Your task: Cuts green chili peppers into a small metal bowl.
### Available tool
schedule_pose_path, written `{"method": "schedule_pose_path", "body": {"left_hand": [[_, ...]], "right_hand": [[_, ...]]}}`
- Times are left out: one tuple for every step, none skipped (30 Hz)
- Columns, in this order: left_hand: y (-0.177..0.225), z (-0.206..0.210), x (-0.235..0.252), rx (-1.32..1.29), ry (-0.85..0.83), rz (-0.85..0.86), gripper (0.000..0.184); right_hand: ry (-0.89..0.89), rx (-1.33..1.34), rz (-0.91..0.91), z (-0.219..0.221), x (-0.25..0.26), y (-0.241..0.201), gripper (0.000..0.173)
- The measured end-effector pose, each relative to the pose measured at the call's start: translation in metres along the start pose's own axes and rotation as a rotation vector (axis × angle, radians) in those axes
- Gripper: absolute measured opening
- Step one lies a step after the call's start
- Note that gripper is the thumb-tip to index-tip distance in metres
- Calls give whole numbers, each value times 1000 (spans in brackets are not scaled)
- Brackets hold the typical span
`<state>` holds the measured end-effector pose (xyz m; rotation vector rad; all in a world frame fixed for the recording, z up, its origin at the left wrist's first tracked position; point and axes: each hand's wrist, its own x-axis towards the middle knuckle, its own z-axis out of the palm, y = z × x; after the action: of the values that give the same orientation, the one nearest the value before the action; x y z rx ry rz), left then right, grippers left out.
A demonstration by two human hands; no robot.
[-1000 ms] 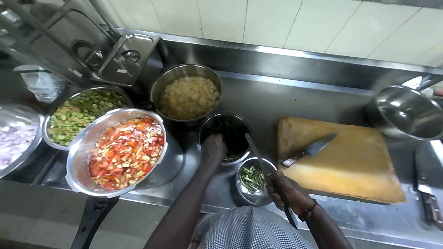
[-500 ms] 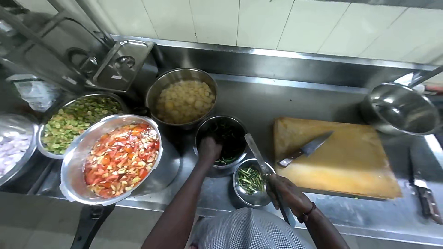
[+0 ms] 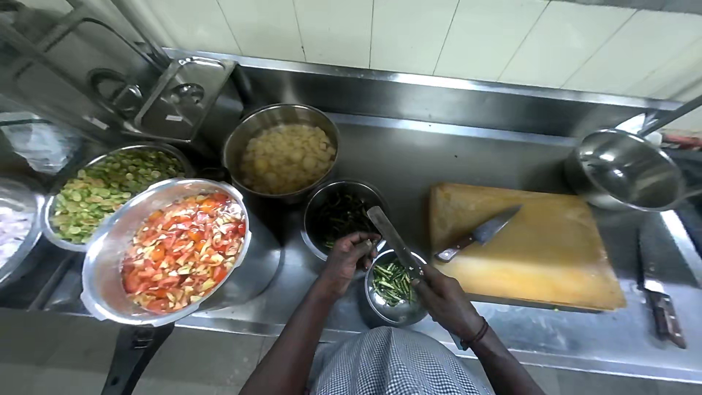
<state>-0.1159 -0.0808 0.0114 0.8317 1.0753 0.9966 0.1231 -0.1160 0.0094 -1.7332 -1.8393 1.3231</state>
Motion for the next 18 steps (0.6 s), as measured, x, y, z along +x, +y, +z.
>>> {"method": "schedule_pose_path", "body": {"left_hand": [[-1,-1,1,-30,-1,9,22],[-2,-1,1,-48,0,16,19],[-1,-1,1,-57,4,19,17],[-1,-1,0,-59,11,17,15],[0,-1,-1,-57,19,13,15],[1,-1,-1,-53,25,13,14],[1,-2,-1,-42,24,18,11],[1,-2,-2,-20,19,29,9],[1,-3,-3,15,10,43,10],[0,-3,-1,45,15,57,14],[0,-3,0,73,23,73,17],[0,-3,0,100,24,87,18],[0,-3,0,127,26,98,19],[0,-4,0,143,26,101,19],[0,-4,0,147,27,97,19],[0,-3,0,140,28,94,20],[0,-3,0,128,27,89,20],[-1,-2,1,114,28,82,20]], "right_hand": [[14,-31,-8,0,-1,0,26],[20,-55,-15,-1,-2,0,26],[21,-73,-20,-1,-3,1,26],[22,-86,-26,-1,-3,1,27],[21,-95,-32,-1,-4,1,27],[17,-105,-38,-1,-5,0,26],[10,-112,-38,-1,-5,-1,27],[6,-122,-41,0,-5,-1,26],[5,-135,-46,1,-6,-2,26],[8,-140,-53,1,-6,-2,26],[9,-145,-57,2,-6,-3,26],[11,-155,-59,2,-7,-4,26],[12,-169,-58,2,-7,-5,25],[10,-183,-55,2,-8,-6,25],[8,-192,-53,2,-8,-7,25],[7,-202,-52,2,-8,-8,25],[4,-212,-48,2,-8,-9,24],[0,-225,-41,2,-8,-10,24]]}}
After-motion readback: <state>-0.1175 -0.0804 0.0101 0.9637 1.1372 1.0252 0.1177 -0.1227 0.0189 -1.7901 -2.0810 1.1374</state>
